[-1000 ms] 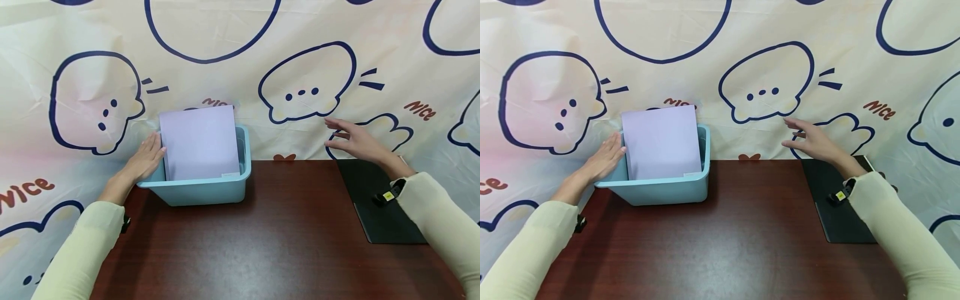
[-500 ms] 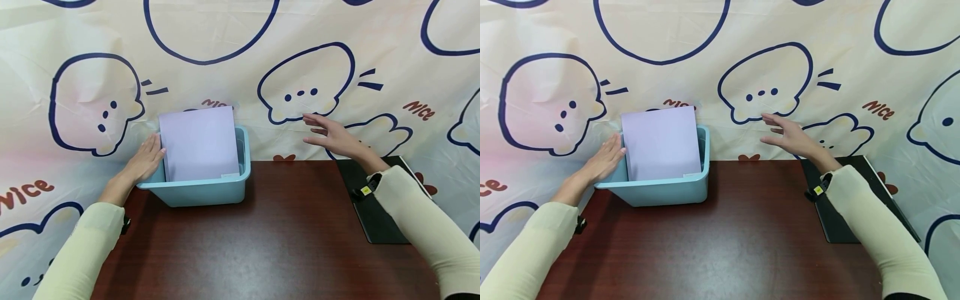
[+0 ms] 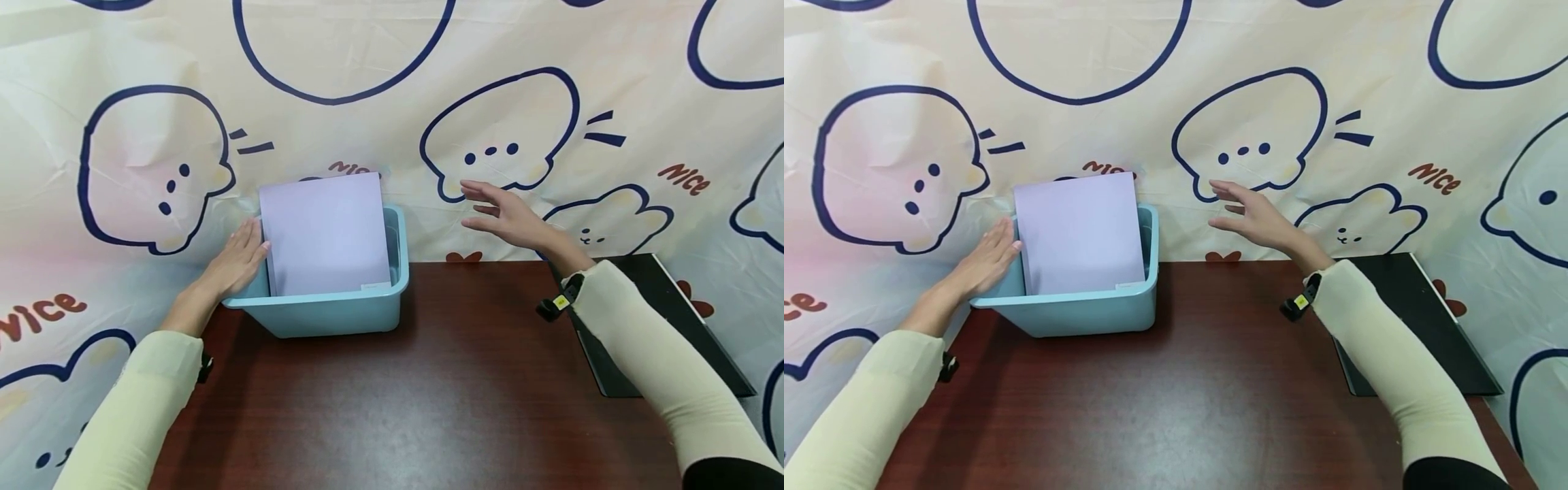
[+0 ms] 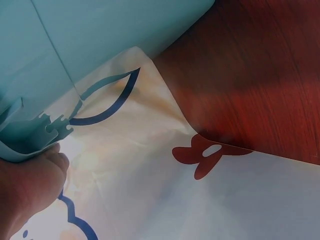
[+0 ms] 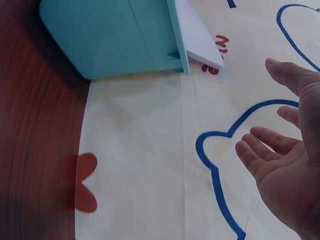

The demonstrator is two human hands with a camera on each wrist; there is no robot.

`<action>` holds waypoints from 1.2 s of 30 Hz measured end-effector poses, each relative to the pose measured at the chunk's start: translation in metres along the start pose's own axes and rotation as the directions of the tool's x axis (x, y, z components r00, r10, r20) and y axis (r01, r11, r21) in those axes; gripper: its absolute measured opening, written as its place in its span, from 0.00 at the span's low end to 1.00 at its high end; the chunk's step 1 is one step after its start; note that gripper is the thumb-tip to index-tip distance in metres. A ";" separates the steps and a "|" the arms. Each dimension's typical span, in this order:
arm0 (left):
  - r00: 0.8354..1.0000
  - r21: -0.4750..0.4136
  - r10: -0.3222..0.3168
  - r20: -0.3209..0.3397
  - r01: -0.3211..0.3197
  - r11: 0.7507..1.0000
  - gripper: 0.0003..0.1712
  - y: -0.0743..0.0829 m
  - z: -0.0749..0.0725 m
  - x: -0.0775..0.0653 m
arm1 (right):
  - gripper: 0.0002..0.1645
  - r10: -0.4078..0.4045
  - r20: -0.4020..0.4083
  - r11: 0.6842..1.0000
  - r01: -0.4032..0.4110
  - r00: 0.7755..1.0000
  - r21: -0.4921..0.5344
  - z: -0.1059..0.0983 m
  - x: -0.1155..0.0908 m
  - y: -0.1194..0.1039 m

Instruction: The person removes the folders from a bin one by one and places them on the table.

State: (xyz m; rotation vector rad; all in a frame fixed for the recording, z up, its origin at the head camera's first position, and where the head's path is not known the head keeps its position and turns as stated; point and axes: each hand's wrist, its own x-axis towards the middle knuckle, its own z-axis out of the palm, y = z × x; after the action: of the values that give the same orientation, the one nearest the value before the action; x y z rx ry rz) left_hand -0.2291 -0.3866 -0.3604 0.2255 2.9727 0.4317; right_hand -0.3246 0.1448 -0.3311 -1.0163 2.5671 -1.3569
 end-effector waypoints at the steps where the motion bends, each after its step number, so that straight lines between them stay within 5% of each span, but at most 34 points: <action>1: 1.000 -0.002 0.002 -0.002 -0.002 1.000 0.44 0.000 0.000 0.000 | 0.45 -0.003 0.005 1.000 0.003 1.000 0.013 0.002 0.003 -0.001; 21: 1.000 -0.002 0.001 -0.006 -0.001 1.000 0.43 -0.001 0.001 0.000 | 0.45 -0.065 0.049 0.994 0.060 0.997 0.095 0.037 0.046 -0.020; 36: 1.000 -0.015 0.007 -0.020 -0.007 1.000 0.45 0.000 0.002 -0.001 | 0.47 -0.010 0.073 0.989 -0.001 0.997 0.146 0.061 0.061 -0.019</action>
State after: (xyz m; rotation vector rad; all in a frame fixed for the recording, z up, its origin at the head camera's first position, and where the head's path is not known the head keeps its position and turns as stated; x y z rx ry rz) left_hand -0.2280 -0.3867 -0.3620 0.2319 2.9883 0.4594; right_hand -0.3412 0.0585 -0.3393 -1.0279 2.3753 -1.4546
